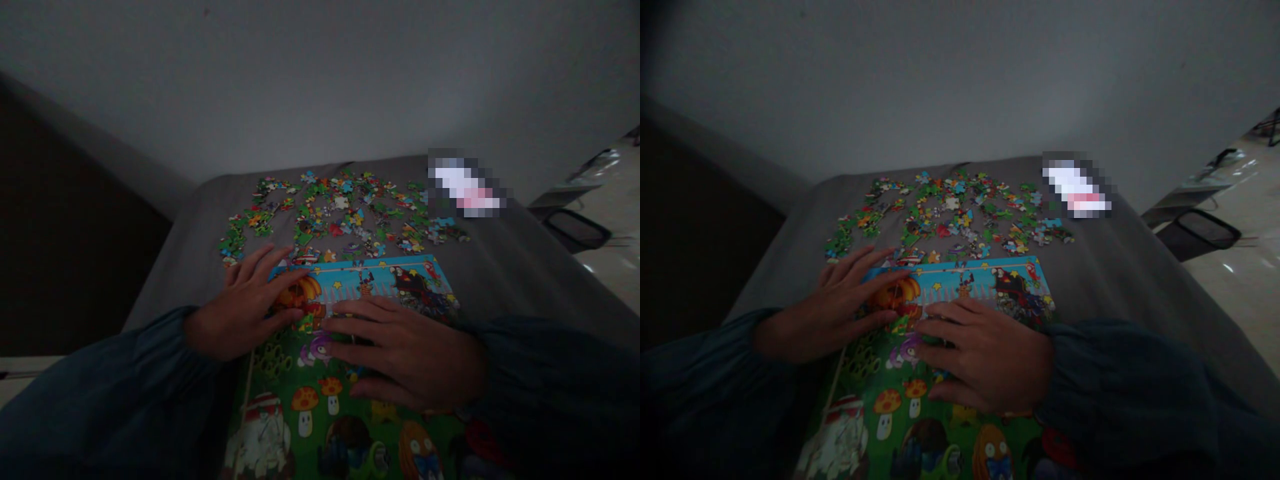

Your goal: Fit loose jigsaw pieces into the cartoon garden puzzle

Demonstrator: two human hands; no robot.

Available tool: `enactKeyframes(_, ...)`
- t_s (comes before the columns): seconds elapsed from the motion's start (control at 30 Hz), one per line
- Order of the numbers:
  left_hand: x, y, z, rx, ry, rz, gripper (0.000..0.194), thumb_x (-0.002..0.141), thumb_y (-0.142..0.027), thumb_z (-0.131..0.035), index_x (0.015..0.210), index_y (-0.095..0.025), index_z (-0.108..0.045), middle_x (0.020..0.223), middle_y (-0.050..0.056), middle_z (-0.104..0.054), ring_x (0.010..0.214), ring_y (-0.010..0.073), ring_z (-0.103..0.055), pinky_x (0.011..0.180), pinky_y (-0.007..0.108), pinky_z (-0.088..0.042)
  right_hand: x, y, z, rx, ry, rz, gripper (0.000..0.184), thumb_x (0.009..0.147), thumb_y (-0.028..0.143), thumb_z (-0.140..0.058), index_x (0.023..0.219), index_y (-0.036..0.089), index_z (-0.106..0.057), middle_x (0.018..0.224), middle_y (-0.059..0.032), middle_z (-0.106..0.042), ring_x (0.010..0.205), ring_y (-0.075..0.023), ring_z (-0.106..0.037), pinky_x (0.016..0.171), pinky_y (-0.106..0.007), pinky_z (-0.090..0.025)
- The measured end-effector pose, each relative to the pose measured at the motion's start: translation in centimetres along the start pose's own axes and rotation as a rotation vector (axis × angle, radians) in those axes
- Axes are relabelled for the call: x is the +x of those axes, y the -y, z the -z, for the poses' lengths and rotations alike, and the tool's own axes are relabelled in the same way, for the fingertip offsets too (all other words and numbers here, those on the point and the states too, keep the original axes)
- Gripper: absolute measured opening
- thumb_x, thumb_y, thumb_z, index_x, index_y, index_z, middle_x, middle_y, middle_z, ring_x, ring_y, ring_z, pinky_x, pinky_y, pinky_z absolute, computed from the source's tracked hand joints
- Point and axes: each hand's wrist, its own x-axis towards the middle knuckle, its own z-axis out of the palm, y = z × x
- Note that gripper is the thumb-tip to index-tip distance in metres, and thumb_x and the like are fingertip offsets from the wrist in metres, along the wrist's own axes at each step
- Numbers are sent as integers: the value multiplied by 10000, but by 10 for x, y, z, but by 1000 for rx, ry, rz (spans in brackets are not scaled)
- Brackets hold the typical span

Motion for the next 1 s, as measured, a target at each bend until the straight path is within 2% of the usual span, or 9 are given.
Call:
enactKeyframes(0.37, -1, 3, -3, 20, 2, -8, 574, 921, -575, -405, 1453, -374, -322, 1594, 66, -150, 1439, 373, -111, 1080, 632, -218, 1, 0, -2, 19, -2, 27, 473, 949, 433, -478, 1338, 166, -511, 1406, -100, -493, 1327, -265, -344, 1072, -478, -331)
enactKeyframes(0.63, 0, 3, -3, 7, -17, -8, 571, 917, -566, -420, 1446, -364, -347, 1582, 79, -187, 1432, 381, -129, 1076, 633, -226, 1, 1, -4, 30, 16, 43, 493, 943, 412, -501, 1376, 177, -477, 1428, -78, -475, 1335, -265, -327, 1083, -481, -321)
enactKeyframes(0.9, 0, 3, -4, 5, -22, -2, 572, 911, -573, -427, 1444, -386, -335, 1585, 56, -181, 1432, 381, -133, 1075, 635, -227, 0, 1, -7, 5, 34, 24, 527, 944, 453, -484, 1402, 196, -440, 1466, -66, -435, 1347, -281, -309, 1095, -549, -295)
enactKeyframes(1.0, 0, 3, -3, 1, -21, 2, 570, 907, -571, -437, 1436, -377, -352, 1582, 51, -192, 1430, 384, -138, 1082, 631, -220, 0, 0, -7, 9, 35, 26, 529, 949, 451, -477, 1413, 202, -427, 1481, -66, -417, 1361, -273, -293, 1099, -540, -293)
